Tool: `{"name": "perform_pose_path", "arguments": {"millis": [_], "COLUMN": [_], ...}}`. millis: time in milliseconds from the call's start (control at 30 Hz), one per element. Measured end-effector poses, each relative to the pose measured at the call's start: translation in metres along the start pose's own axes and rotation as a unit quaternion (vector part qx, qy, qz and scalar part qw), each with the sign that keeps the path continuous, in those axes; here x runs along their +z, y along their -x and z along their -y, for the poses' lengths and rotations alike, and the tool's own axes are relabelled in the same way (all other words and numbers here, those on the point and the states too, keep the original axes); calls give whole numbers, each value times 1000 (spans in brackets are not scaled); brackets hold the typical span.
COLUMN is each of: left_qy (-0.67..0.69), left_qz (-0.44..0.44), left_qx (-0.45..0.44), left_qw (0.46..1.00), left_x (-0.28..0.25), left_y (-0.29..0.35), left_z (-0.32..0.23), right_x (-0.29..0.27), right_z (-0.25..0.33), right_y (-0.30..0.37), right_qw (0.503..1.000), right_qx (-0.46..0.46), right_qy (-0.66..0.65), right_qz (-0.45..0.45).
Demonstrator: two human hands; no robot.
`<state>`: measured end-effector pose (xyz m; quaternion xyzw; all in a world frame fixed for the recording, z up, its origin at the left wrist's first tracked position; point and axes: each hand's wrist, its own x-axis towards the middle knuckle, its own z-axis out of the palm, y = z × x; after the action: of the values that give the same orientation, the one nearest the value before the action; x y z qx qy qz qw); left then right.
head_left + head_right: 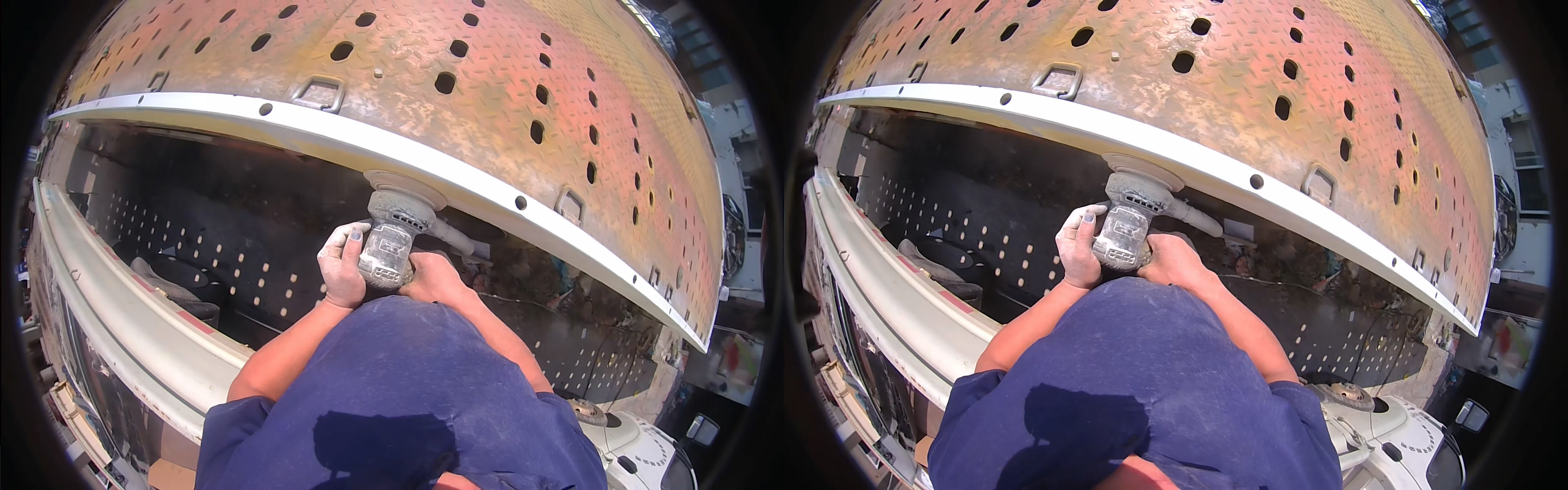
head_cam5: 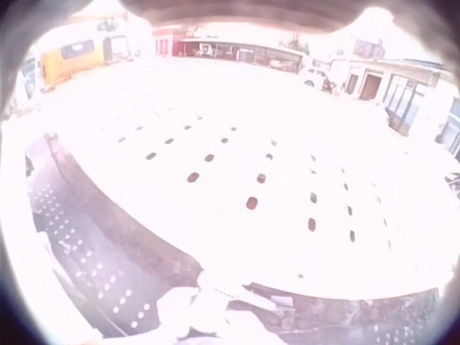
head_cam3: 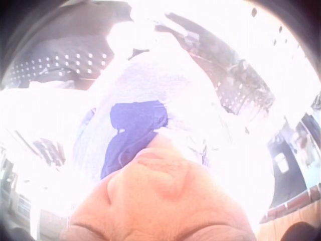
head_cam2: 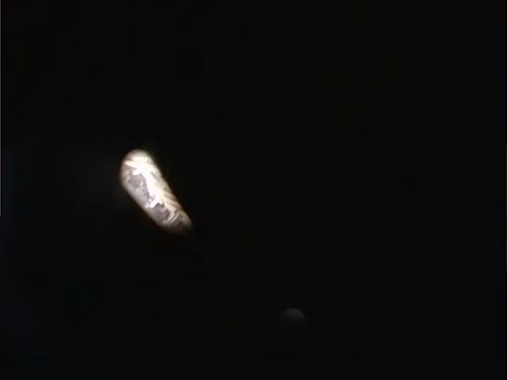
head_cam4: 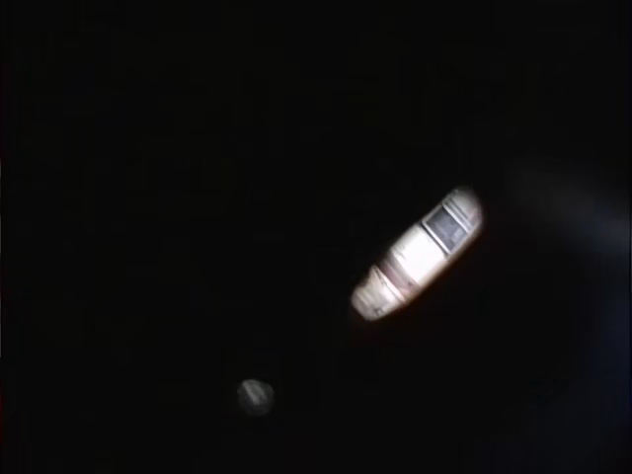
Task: The person uses a handheld angle grinder to sand a white metal strip attached to a large perforated metal surface. The tool is moved back and forth along the strip, generating dust as the surface is smoothed.
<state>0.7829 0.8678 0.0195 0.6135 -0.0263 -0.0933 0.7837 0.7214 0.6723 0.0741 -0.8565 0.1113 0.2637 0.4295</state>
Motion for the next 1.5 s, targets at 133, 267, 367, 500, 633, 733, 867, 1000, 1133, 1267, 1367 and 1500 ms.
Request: {"name": "perform_pose_path", "arguments": {"millis": [133,267,367,500,633,733,867,1000,1133,1267,1367,1500], "left_qy": [31,-8,-25,-44,-54,-58,-48,-13,-8,-27,-36,8], "left_qz": [-24,-36,-37,-29,-26,-19,0,19,38,74,99,99], "left_qx": [-4,26,33,32,35,43,32,12,-21,-15,-18,-29], "left_qw": [999,999,998,998,998,997,998,1000,999,997,994,995], "left_x": [-11,-16,-19,-13,-4,0,17,47,62,92,114,139], "left_y": [-6,-9,-12,-8,-1,3,11,26,41,55,69,83], "left_z": [-6,-22,-23,-26,-21,-10,-8,-10,18,26,30,37], "right_x": [15,18,19,14,11,8,-5,-13,-21,-25,-33,-38], "right_z": [-6,0,1,0,-11,-19,-26,-45,-67,-98,-115,-130], "right_y": [-18,-27,-28,-21,-13,-7,9,25,52,72,92,111], "right_qw": [998,995,993,993,995,995,997,998,998,995,995,994], "right_qx": [-57,-89,-108,-106,-89,-89,-59,-39,-24,-12,6,25], "right_qy": [6,14,16,6,18,17,27,40,-6,44,38,24], "right_qz": [-23,-33,-45,-44,-45,-46,-37,-38,-65,-88,-91,-106]}}
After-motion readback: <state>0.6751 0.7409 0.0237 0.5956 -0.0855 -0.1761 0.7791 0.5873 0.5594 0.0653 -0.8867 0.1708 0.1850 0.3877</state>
